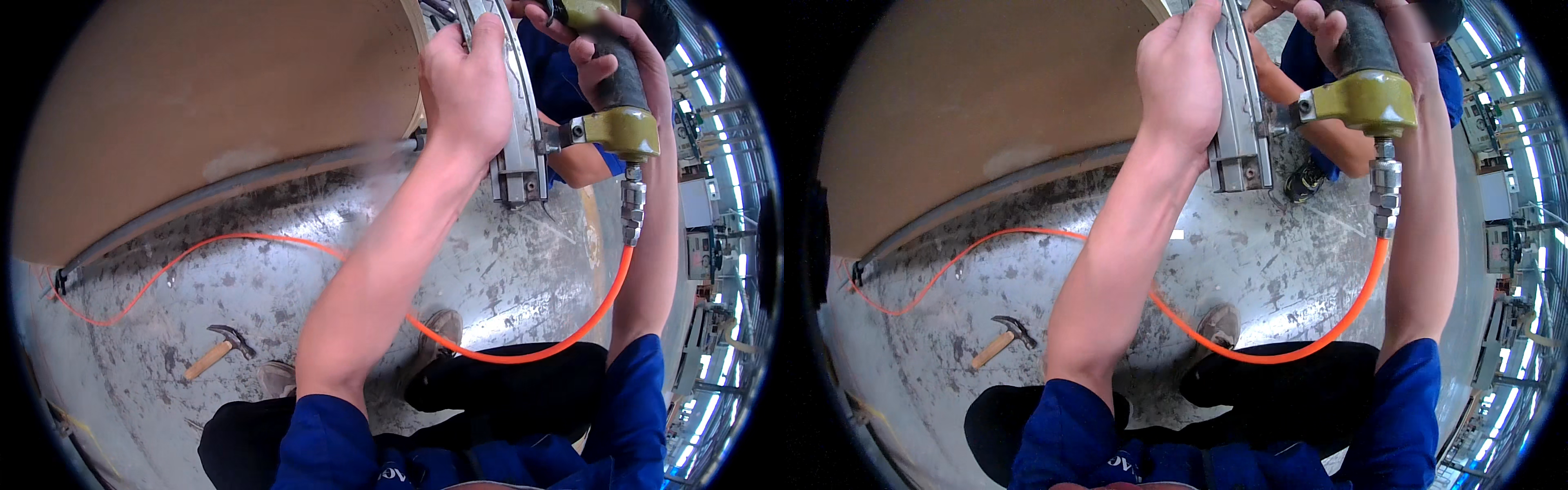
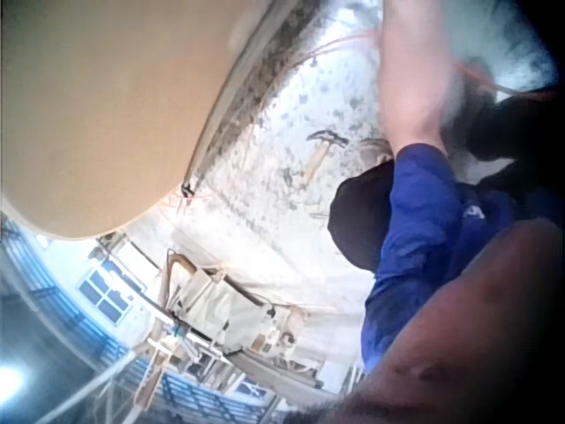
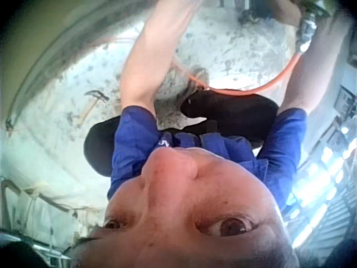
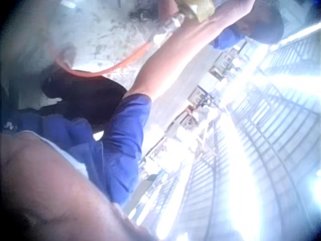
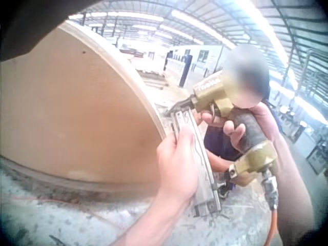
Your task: The person kneels on the floor and uses a pneumatic nail gun to attach a curved wooden piece to a metal frame. They repeatedly position the nail gun, fire nails, and adjust the wood to secure it in place.
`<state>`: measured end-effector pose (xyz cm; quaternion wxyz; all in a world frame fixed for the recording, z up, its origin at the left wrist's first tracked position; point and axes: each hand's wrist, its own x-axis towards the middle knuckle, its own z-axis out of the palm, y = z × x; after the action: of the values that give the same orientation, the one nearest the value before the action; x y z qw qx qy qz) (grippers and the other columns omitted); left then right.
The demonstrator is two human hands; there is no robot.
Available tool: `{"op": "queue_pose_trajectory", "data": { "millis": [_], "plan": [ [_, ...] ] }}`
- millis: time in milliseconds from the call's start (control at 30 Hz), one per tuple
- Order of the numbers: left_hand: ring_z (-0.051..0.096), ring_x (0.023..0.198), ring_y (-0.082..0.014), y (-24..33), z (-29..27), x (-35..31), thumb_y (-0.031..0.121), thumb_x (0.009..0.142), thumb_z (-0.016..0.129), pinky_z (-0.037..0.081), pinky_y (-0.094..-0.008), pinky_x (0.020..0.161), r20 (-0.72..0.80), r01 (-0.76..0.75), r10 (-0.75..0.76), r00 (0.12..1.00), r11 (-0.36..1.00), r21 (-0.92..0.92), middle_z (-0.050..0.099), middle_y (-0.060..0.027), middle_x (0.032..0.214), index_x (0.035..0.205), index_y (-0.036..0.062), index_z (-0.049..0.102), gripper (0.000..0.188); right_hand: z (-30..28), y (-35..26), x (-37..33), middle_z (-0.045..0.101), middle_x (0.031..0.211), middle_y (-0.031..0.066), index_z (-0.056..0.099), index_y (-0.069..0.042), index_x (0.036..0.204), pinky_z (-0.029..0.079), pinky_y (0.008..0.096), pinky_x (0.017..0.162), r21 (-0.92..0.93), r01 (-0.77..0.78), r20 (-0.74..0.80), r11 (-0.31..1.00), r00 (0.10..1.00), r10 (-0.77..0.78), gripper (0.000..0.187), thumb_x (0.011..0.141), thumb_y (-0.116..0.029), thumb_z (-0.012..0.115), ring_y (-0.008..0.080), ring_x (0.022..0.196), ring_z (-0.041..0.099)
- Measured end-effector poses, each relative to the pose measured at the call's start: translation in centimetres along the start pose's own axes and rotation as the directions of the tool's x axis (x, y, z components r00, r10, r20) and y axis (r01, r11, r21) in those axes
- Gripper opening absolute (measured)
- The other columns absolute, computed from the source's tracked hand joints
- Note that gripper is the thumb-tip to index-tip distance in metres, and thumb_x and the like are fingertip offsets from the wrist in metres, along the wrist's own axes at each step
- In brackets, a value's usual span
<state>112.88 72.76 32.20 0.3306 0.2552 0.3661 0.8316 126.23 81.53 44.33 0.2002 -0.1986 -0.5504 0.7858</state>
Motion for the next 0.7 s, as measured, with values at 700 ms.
{"op": "queue_pose_trajectory", "data": {
  "millis": [700],
  "plan": [
    [0.06, 0.07, -0.0075, 0.3, -0.8, 1.4, 0.019, 0.106, 0.052, 0.049, -0.0239, 0.06, 0.287, 0.139, -0.112, 0.951, 0.988, -0.073, 0.065, -0.004, 0.09, 0.116, 0.0023, 0.057, 0.02, -0.5, 0.2, 2.3, 0.062, 0.083, 0.0188, 0.054, 0.018, 0.115, 0.051, 0.0238, 0.047, 0.495, -0.145, 0.003, 0.856, 0.986, 0.166, 0.041, 0.09, -0.014, 0.063, 0.0149, 0.05, 0.056]
  ]
}}
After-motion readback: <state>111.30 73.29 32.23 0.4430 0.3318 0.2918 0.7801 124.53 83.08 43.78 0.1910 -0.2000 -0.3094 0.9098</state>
